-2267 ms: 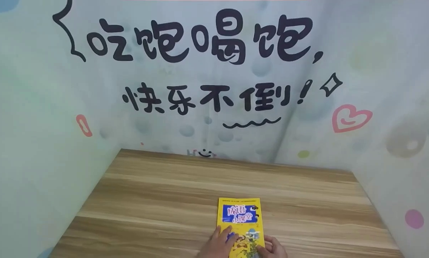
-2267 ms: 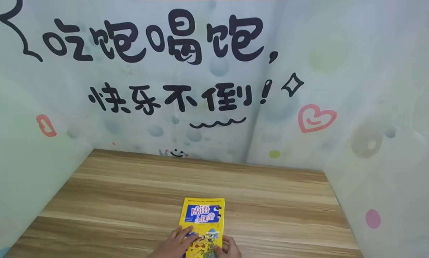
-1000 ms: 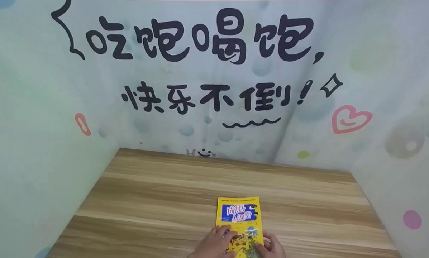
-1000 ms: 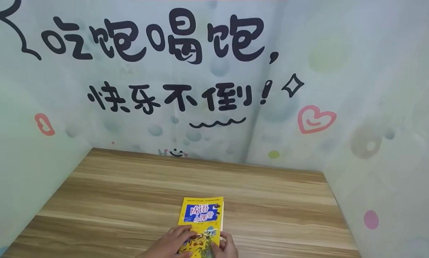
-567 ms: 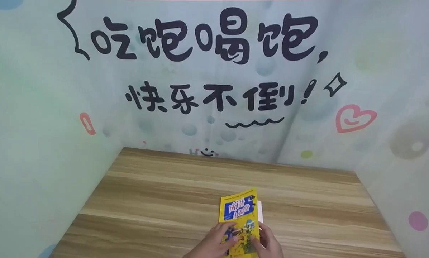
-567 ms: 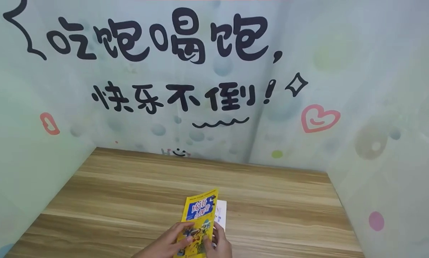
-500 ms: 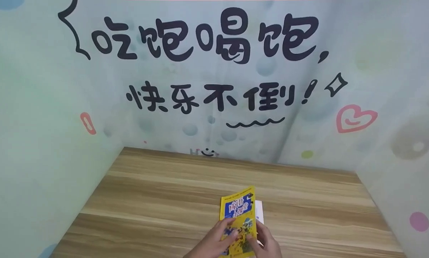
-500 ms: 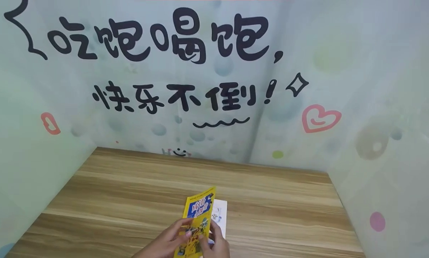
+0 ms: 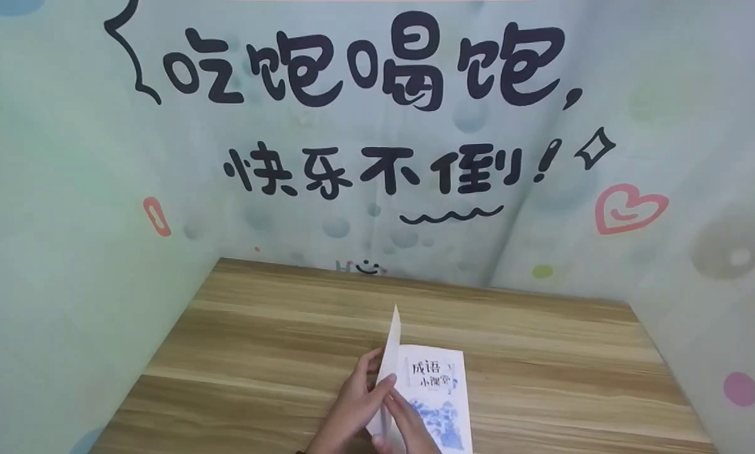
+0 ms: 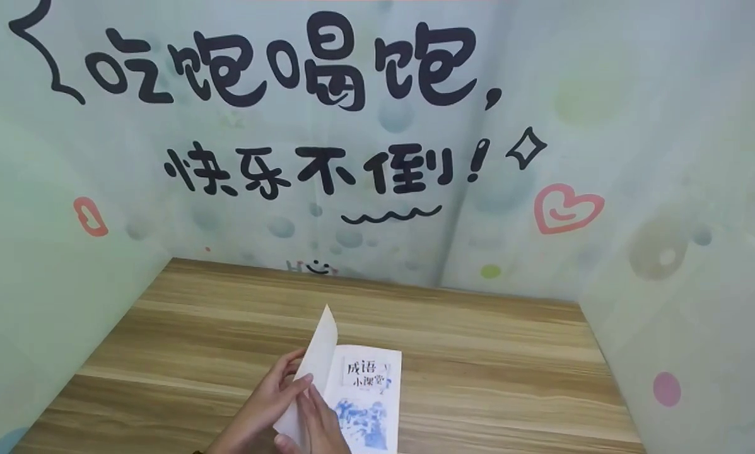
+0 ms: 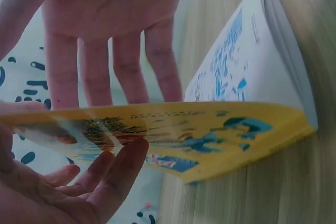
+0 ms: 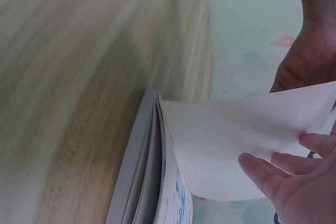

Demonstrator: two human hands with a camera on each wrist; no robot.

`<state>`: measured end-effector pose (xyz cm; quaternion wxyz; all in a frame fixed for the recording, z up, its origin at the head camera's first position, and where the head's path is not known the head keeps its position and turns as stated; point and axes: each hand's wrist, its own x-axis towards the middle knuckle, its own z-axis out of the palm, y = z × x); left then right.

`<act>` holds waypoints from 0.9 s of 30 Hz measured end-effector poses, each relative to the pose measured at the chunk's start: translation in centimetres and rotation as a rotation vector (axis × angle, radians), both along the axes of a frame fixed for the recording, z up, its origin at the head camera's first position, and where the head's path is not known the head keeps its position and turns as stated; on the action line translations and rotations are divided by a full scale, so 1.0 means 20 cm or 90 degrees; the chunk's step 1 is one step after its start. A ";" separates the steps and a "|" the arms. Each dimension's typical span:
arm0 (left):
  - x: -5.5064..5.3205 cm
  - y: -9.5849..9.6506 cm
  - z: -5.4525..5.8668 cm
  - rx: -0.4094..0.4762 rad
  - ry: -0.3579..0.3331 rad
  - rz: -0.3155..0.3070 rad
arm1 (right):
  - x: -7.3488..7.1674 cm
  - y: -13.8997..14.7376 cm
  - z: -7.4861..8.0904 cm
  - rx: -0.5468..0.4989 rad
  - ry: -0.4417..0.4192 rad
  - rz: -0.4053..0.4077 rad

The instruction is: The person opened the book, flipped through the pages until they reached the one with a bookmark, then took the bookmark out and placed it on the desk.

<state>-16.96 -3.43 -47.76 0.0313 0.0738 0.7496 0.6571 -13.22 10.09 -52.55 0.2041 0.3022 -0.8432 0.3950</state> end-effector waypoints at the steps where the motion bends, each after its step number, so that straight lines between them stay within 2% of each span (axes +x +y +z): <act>1: 0.00 -0.02 -0.01 -0.009 0.011 0.006 | 0.00 0.00 0.00 0.020 0.005 0.001; 3: 0.00 -0.06 -0.02 -0.025 0.021 0.019 | 0.02 0.00 0.01 0.045 -0.029 0.007; 5: -0.01 -0.10 -0.03 -0.029 0.025 0.026 | 0.05 0.00 0.02 0.054 -0.091 0.005; 7: -0.01 -0.13 -0.05 -0.027 0.017 0.035 | 0.07 0.00 0.03 0.061 -0.145 -0.001; 11: -0.01 -0.19 -0.07 -0.026 -0.011 0.055 | 0.09 0.04 0.05 0.058 -0.200 -0.018; 12: -0.01 -0.21 -0.08 -0.026 -0.021 0.060 | 0.08 0.06 0.06 0.056 -0.204 -0.028; 14: -0.01 -0.23 -0.10 -0.025 -0.039 0.065 | 0.07 0.11 0.05 0.041 -0.174 -0.067; 18: -0.01 -0.28 -0.14 -0.015 -0.057 0.058 | 0.03 0.22 0.02 -0.001 -0.098 -0.204; 20: 0.00 -0.29 -0.16 -0.012 -0.059 0.057 | 0.02 0.26 0.00 -0.041 -0.098 -0.264; 22: -0.01 -0.31 -0.18 -0.003 -0.062 0.060 | 0.01 0.30 0.00 -0.091 -0.148 -0.298; 27: -0.01 -0.33 -0.24 0.022 -0.058 0.073 | -0.02 0.37 0.01 -0.209 -0.404 -0.321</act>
